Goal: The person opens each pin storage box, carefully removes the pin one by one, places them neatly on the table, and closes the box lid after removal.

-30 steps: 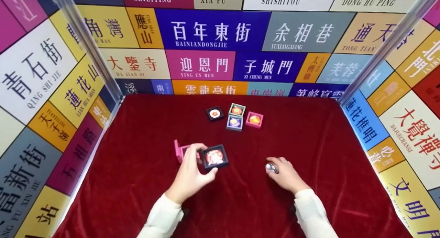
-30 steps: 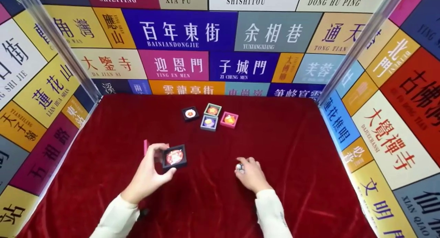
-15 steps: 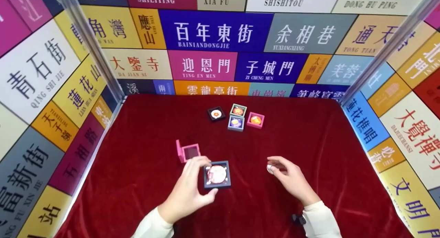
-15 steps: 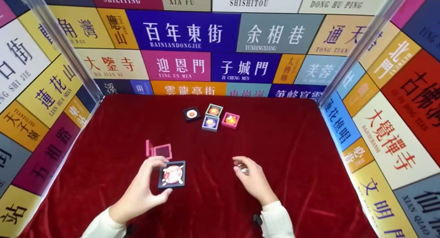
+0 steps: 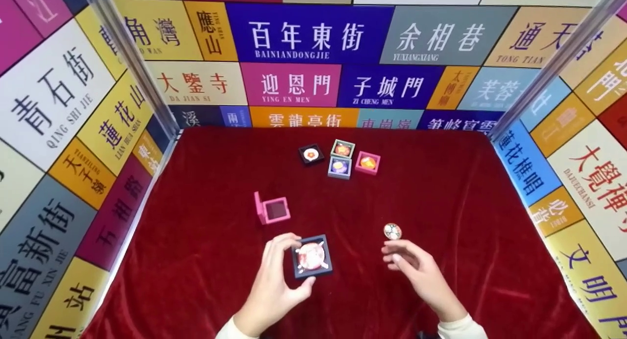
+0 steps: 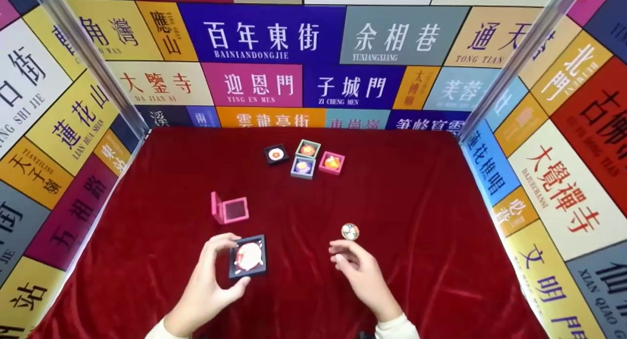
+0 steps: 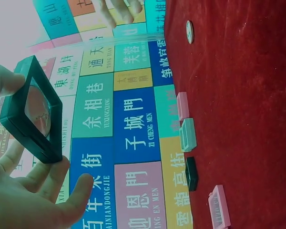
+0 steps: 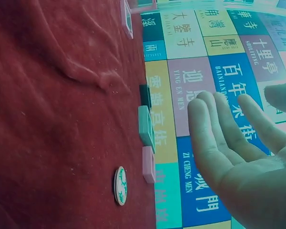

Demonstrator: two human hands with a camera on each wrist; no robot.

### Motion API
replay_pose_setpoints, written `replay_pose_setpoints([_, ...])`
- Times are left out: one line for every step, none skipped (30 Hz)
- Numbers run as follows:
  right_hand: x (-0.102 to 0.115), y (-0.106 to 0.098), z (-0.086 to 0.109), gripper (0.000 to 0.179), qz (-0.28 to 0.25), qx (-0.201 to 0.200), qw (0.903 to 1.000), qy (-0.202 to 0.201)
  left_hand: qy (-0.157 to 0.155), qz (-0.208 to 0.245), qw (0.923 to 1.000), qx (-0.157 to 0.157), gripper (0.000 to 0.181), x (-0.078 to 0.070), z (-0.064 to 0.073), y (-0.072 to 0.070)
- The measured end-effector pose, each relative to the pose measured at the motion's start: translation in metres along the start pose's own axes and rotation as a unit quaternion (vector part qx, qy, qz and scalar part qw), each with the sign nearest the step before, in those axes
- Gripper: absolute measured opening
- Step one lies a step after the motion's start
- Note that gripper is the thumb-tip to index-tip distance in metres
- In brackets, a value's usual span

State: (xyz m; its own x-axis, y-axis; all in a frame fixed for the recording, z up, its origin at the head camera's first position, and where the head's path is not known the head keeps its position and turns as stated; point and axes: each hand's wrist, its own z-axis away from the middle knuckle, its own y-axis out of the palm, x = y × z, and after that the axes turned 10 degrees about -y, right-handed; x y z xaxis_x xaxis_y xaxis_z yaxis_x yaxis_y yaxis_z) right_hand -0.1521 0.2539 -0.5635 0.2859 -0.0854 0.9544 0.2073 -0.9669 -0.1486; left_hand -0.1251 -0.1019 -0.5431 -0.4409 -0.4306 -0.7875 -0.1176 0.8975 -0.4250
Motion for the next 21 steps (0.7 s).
replay_pose_setpoints([0.001, 0.002, 0.002, 0.026, -0.004, -0.002, 1.0, 0.001, 0.0, 0.002, 1.0, -0.002, 0.071, 0.0, 0.0, 0.001])
replay_pose_setpoints([0.002, 0.004, 0.004, 0.026, -0.015, -0.004, 0.9999, 0.002, 0.0, 0.004, 1.0, -0.004, 0.071, -0.001, 0.0, 0.001])
replay_pose_setpoints([0.002, 0.006, 0.005, 0.027, -0.037, -0.008, 0.9993, 0.004, 0.001, 0.006, 1.0, -0.006, 0.071, -0.002, -0.001, 0.002])
replay_pose_setpoints([0.003, 0.009, 0.005, 0.027, -0.065, -0.012, 0.9978, 0.005, 0.002, 0.008, 0.9999, -0.006, 0.071, -0.003, -0.001, 0.002])
replay_pose_setpoints([0.003, 0.013, 0.005, 0.028, -0.098, -0.019, 0.995, 0.007, 0.002, 0.01, 0.9999, -0.005, 0.071, -0.004, -0.002, 0.003])
replay_pose_setpoints([0.004, 0.018, 0.005, 0.029, -0.135, -0.024, 0.9905, 0.007, 0.003, 0.011, 0.9999, -0.001, 0.071, -0.006, -0.004, 0.005])
replay_pose_setpoints([0.005, 0.024, 0.001, 0.031, -0.177, -0.022, 0.9839, 0.004, 0.006, 0.009, 0.9999, 0.002, 0.07, -0.007, -0.005, 0.005])
replay_pose_setpoints([0.006, 0.032, -0.002, 0.033, -0.22, -0.015, 0.9754, 0.0, 0.008, 0.005, 0.9999, 0.005, 0.07, -0.008, -0.007, 0.006])
replay_pose_setpoints([0.006, 0.04, -0.006, 0.035, -0.259, -0.005, 0.9658, -0.002, 0.012, 0.003, 0.9999, 0.008, 0.07, -0.009, -0.009, 0.007])
replay_pose_setpoints([0.007, 0.048, -0.009, 0.037, -0.293, 0.011, 0.956, -0.004, 0.014, 0.002, 0.9998, 0.011, 0.07, -0.01, -0.011, 0.009])
replay_pose_setpoints([0.008, 0.056, -0.012, 0.039, -0.323, 0.03, 0.946, -0.006, 0.018, 0.001, 0.9997, 0.014, 0.071, -0.011, -0.013, 0.012])
replay_pose_setpoints([0.01, 0.064, -0.014, 0.041, -0.352, 0.052, 0.9345, -0.005, 0.021, 0.0, 0.9996, 0.018, 0.071, -0.012, -0.014, 0.015])
replay_pose_setpoints([0.011, 0.072, -0.016, 0.043, -0.379, 0.073, 0.9227, -0.003, 0.024, -0.002, 0.9995, 0.022, 0.071, -0.013, -0.016, 0.018])
replay_pose_setpoints([0.011, 0.079, -0.016, 0.044, -0.403, 0.091, 0.9108, 0.0, 0.025, -0.003, 0.9993, 0.028, 0.072, -0.014, -0.018, 0.021])
replay_pose_setpoints([0.012, 0.085, -0.016, 0.046, -0.424, 0.106, 0.8993, 0.005, 0.025, -0.003, 0.9991, 0.034, 0.073, -0.015, -0.019, 0.024])
replay_pose_setpoints([0.013, 0.09, -0.015, 0.048, -0.446, 0.121, 0.8866, 0.009, 0.025, -0.004, 0.9989, 0.04, 0.073, -0.015, -0.02, 0.027])
replay_pose_setpoints([0.013, 0.095, -0.015, 0.05, -0.467, 0.132, 0.8744, 0.014, 0.023, -0.005, 0.9987, 0.045, 0.074, -0.016, -0.02, 0.029])
replay_pose_setpoints([0.014, 0.099, -0.014, 0.052, -0.487, 0.14, 0.862, 0.019, 0.02, -0.007, 0.9986, 0.049, 0.075, -0.016, -0.021, 0.03])
replay_pose_setpoints([0.014, 0.102, -0.014, 0.054, -0.503, 0.146, 0.8515, 0.023, 0.017, -0.007, 0.9985, 0.052, 0.076, -0.017, -0.021, 0.031])
replay_pose_setpoints([0.014, 0.105, -0.014, 0.055, -0.517, 0.15, 0.8421, 0.028, 0.014, -0.006, 0.9984, 0.054, 0.077, -0.017, -0.021, 0.031])
replay_pose_setpoints([0.014, 0.107, -0.014, 0.056, -0.529, 0.152, 0.8345, 0.031, 0.012, -0.006, 0.9984, 0.055, 0.077, -0.017, -0.021, 0.031])
